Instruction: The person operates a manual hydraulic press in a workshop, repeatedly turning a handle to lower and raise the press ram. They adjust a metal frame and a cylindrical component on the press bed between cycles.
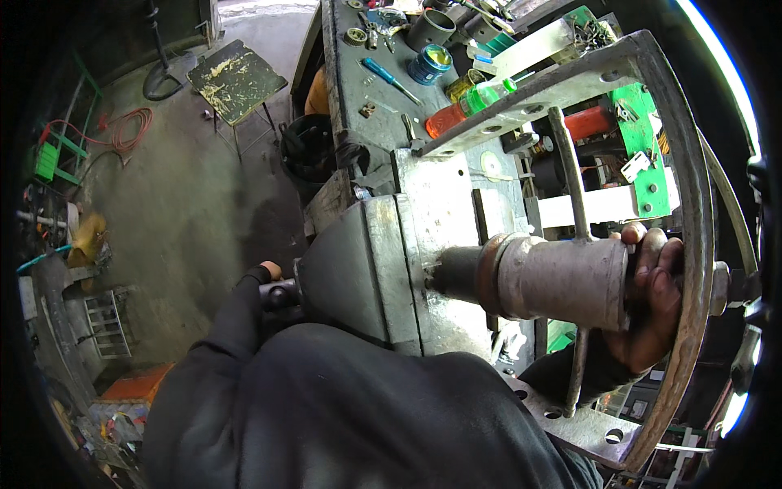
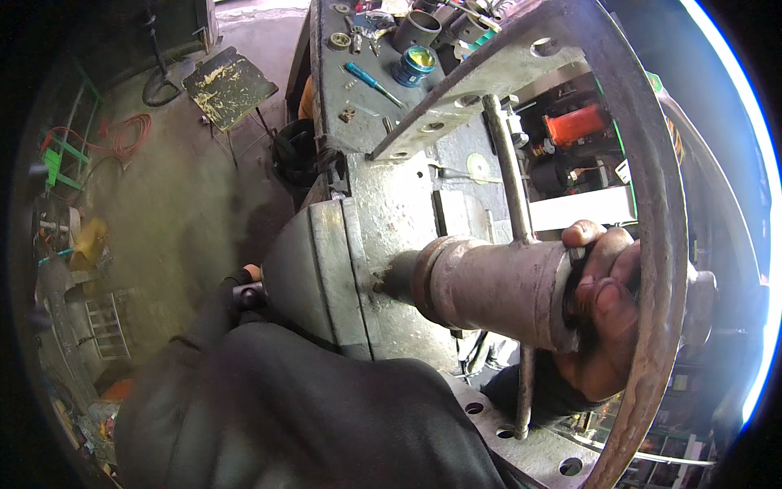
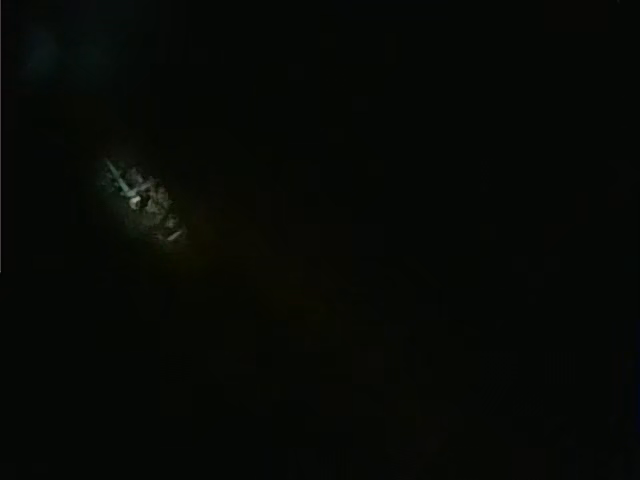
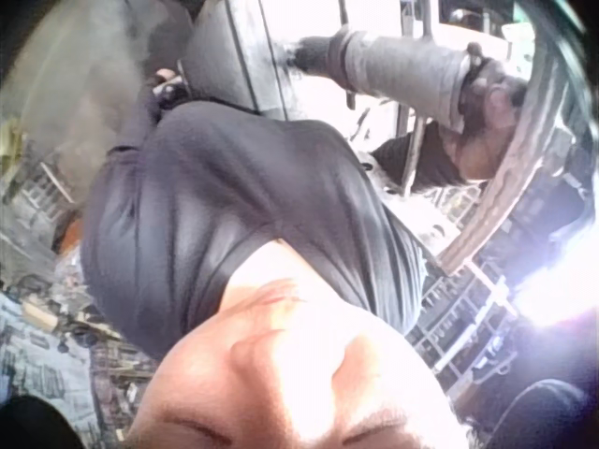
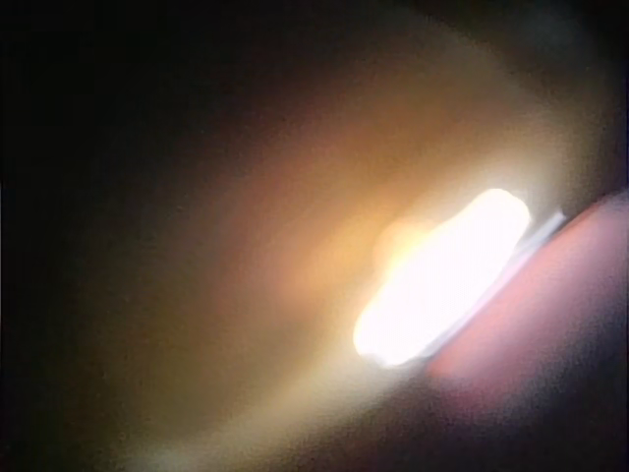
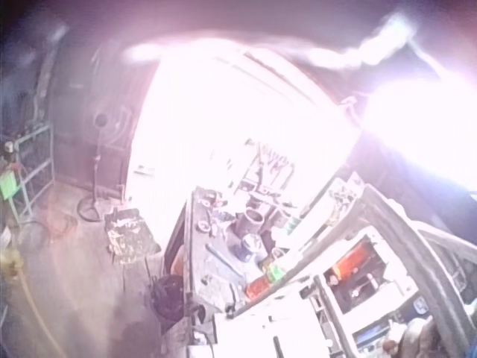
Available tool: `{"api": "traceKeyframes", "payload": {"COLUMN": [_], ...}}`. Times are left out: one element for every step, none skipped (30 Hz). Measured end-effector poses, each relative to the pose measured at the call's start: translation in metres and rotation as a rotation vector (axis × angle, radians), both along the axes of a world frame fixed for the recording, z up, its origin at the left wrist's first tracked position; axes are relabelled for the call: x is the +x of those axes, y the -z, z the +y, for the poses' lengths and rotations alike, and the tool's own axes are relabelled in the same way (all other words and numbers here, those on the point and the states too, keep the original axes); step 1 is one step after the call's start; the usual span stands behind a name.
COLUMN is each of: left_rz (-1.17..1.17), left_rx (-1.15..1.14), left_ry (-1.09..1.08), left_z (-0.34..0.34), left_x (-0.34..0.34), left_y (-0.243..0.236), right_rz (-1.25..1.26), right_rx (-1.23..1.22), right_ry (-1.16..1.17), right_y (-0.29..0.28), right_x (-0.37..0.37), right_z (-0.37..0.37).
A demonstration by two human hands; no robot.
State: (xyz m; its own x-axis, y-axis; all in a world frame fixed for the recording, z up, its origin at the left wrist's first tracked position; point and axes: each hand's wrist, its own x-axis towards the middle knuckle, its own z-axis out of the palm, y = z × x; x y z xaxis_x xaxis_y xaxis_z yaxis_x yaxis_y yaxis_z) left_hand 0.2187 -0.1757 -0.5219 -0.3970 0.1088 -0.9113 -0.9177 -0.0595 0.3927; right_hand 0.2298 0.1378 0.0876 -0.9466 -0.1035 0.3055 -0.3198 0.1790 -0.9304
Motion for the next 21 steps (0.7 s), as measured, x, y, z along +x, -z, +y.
{"api": "traceKeyframes", "payload": {"left_rz": [-0.001,-0.009,-0.008,-0.014,-0.016,-0.016,-0.011,-0.011,-0.007,-0.007,-0.004,0.005,0.012,0.011,0.009,0.017,0.022,0.032,0.053,0.113,0.2], "left_rx": [-0.003,-0.003,-0.006,-0.01,-0.013,-0.014,-0.023,-0.023,-0.028,-0.036,-0.044,-0.042,-0.051,-0.06,-0.072,-0.077,-0.098,-0.13,-0.196,-0.38,-0.615], "left_ry": [0.003,0.009,0.015,0.017,0.02,0.023,0.029,0.03,0.033,0.039,0.045,0.053,0.053,0.059,0.073,0.091,0.131,0.182,0.287,0.455,0.582], "left_z": [-0.001,-0.001,-0.001,-0.004,-0.005,-0.004,-0.005,-0.003,-0.002,-0.003,-0.002,0.001,0.001,0.001,0.001,0.002,-0.002,-0.004,-0.006,-0.006,-0.005], "left_x": [0.003,0.008,0.012,0.016,0.019,0.02,0.02,0.019,0.018,0.018,0.017,0.014,0.009,0.01,0.013,0.011,0.011,0.007,0.0,-0.016,-0.039], "left_y": [0.0,0.001,0.001,0.003,0.004,0.004,0.003,0.002,0.002,0.002,0.001,0.0,-0.001,0.0,0.0,0.001,0.0,0.0,-0.003,-0.01,-0.029], "right_rz": [-0.002,-0.012,-0.026,-0.043,-0.064,-0.081,-0.1,-0.115,-0.13,-0.129,-0.128,-0.127,-0.049,-0.05,-0.052,-0.046,-0.044,-0.013,0.019,0.052,0.036], "right_rx": [-0.005,-0.027,-0.038,-0.051,-0.053,-0.053,-0.059,-0.064,-0.068,-0.044,-0.02,0.003,0.068,0.049,0.031,0.018,0.01,0.02,0.03,0.031,0.029], "right_ry": [-0.002,0.006,0.003,-0.002,-0.017,-0.024,-0.031,-0.028,-0.023,-0.011,0.004,0.02,-0.013,-0.006,0.002,0.012,0.079,0.068,0.054,0.036,0.049], "right_y": [0.0,0.0,-0.001,0.0,0.001,0.002,0.005,0.009,0.013,0.017,0.021,0.024,0.024,0.024,0.025,0.023,0.024,0.023,0.02,0.02,0.019], "right_x": [-0.001,-0.002,-0.003,-0.005,-0.007,-0.007,-0.009,-0.008,-0.008,-0.009,-0.01,-0.01,-0.017,-0.016,-0.016,-0.014,-0.01,-0.009,-0.006,-0.005,-0.002], "right_z": [0.001,-0.001,0.0,0.0,0.002,0.002,0.002,-0.004,-0.007,-0.006,-0.003,-0.002,-0.011,-0.011,-0.011,-0.011,-0.011,-0.012,-0.013,-0.013,-0.014]}}
